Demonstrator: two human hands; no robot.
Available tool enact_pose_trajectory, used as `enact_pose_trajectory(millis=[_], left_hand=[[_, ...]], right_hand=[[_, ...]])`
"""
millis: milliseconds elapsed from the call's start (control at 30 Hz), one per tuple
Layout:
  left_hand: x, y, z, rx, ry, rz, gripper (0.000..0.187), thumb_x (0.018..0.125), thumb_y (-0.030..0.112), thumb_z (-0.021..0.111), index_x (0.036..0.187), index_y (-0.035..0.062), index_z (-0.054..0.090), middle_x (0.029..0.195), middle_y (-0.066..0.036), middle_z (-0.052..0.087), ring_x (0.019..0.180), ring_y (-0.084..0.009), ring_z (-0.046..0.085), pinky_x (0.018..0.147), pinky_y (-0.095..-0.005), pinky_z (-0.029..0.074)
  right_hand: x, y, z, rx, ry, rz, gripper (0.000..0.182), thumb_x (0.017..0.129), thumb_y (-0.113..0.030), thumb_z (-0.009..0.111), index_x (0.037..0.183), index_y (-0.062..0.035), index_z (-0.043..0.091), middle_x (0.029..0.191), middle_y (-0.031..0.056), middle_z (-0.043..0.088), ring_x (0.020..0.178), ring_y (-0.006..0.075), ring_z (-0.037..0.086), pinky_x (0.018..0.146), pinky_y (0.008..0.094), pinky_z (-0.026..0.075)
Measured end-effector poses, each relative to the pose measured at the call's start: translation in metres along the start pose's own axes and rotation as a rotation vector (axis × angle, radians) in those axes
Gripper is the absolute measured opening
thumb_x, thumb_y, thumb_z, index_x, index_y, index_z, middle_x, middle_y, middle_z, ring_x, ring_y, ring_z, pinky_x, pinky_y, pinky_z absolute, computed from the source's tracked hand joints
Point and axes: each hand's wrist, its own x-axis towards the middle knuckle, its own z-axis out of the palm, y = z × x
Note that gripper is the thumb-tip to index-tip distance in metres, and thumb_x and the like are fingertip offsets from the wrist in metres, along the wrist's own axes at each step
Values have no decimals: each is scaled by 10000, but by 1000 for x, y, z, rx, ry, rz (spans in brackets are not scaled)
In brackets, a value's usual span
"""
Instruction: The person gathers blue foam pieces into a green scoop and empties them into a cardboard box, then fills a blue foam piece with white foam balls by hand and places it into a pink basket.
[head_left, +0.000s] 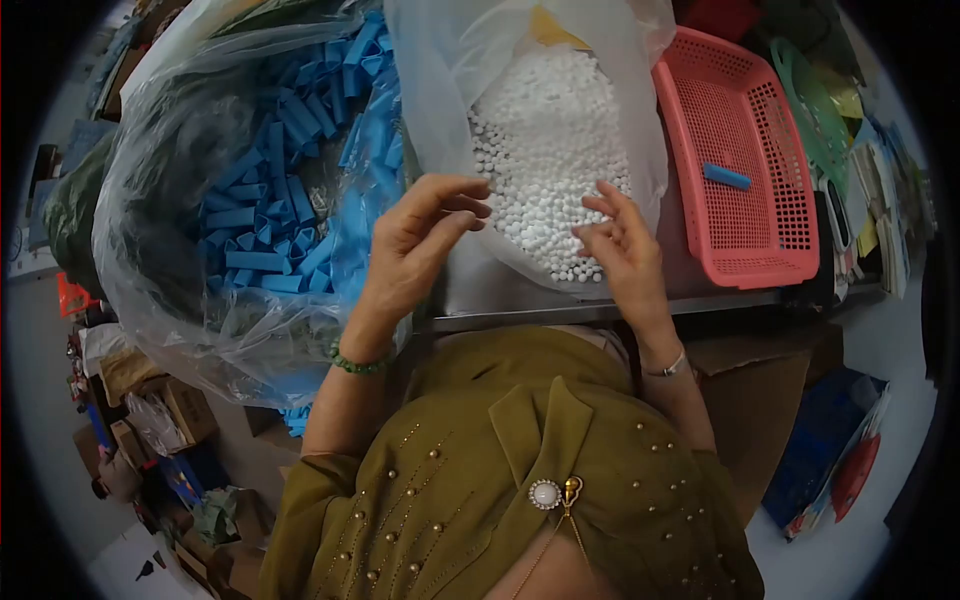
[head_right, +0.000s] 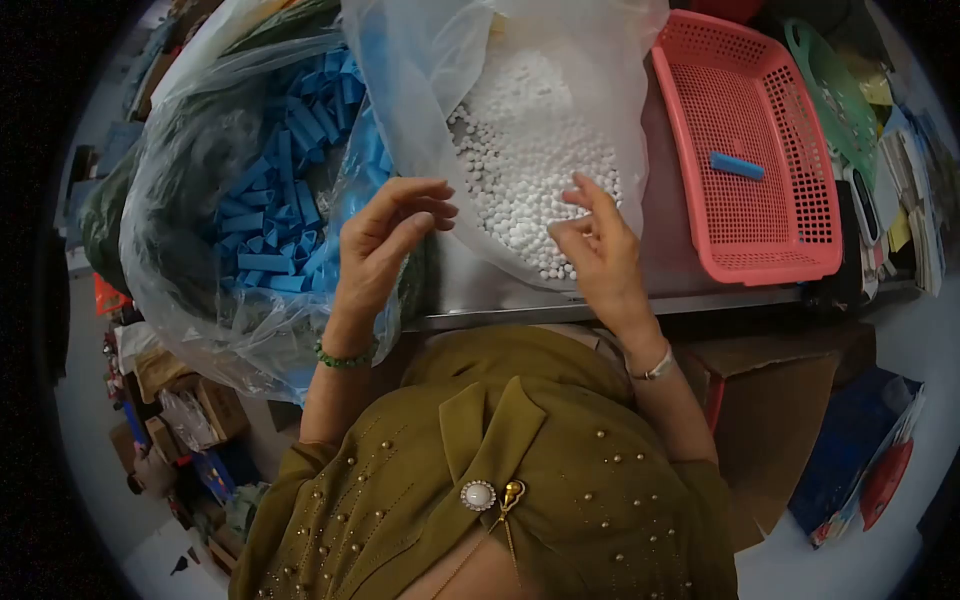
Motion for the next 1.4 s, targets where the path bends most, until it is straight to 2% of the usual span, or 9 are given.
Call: enact_pose_trajectory(millis=[233,400,500,567,667,900,1033,1167,1400], left_hand=[[12,24,-6,299,-106,211,295,843,-72,567,1132,-11,583,1065,-103,602,948,-171,602,791,-289,510],[38,16,-113,801,581,210,245,855,-21,562,1084,32,632,974,-83,626,872,-179,628,746,-299,517],[56,-30,-171,1200,599,83,219,784,7,597,993,43,653,979,-132,593,881,-245,601,754,-368,490],[65,-48,-188,1897,376,64,225,726,26,599,939,69,653,1039,-137,553,954,-302,546,791,-415,464],[75,-71,-207,2002,313,147,212,705,45,596,906,89,645,1052,-125,540,980,-304,518,791,-398,457],[69,-46,-201,1868,466,275,242,688,46,648,927,90,644,1069,-131,542,962,-302,552,780,-380,482],[34,2,-164,1263,716,377,284,780,73,678,1060,67,628,1080,-106,567,931,-247,583,746,-327,490],[2,32,-98,143,385,124,271,841,41,626,1103,-16,588,1091,-51,548,870,-86,556,727,-221,461],[1,7,5,304,-15,267,307,782,40,667,1079,6,595,1153,-118,552,941,-171,549,743,-274,471]], right_hand=[[47,-2,-13,-114,342,-98,463,886,-70,565,1307,33,402,1185,161,533,899,157,601,734,256,497],[21,-3,-10,44,259,-11,362,901,-55,529,1242,48,469,1042,125,615,798,125,617,660,226,487],[14,1,-5,16,95,78,261,914,-52,510,1151,47,554,985,114,638,750,116,620,639,221,485],[11,-2,0,16,65,68,245,919,-55,502,1136,40,565,975,110,642,738,114,620,636,222,484],[10,-5,3,14,38,53,227,924,-57,496,1114,32,581,962,105,647,723,112,620,630,223,484],[7,-3,2,23,50,81,220,916,-62,524,1107,22,593,951,86,648,704,94,609,621,206,479],[7,-4,5,21,20,111,209,918,-79,531,1090,13,605,941,80,649,678,78,589,601,200,470],[14,-16,23,-44,-53,47,197,864,-29,575,1052,9,619,984,64,635,668,59,554,573,203,457],[13,-38,36,-416,-136,-357,376,724,5,681,1089,-18,591,933,107,606,632,162,550,548,273,446]])
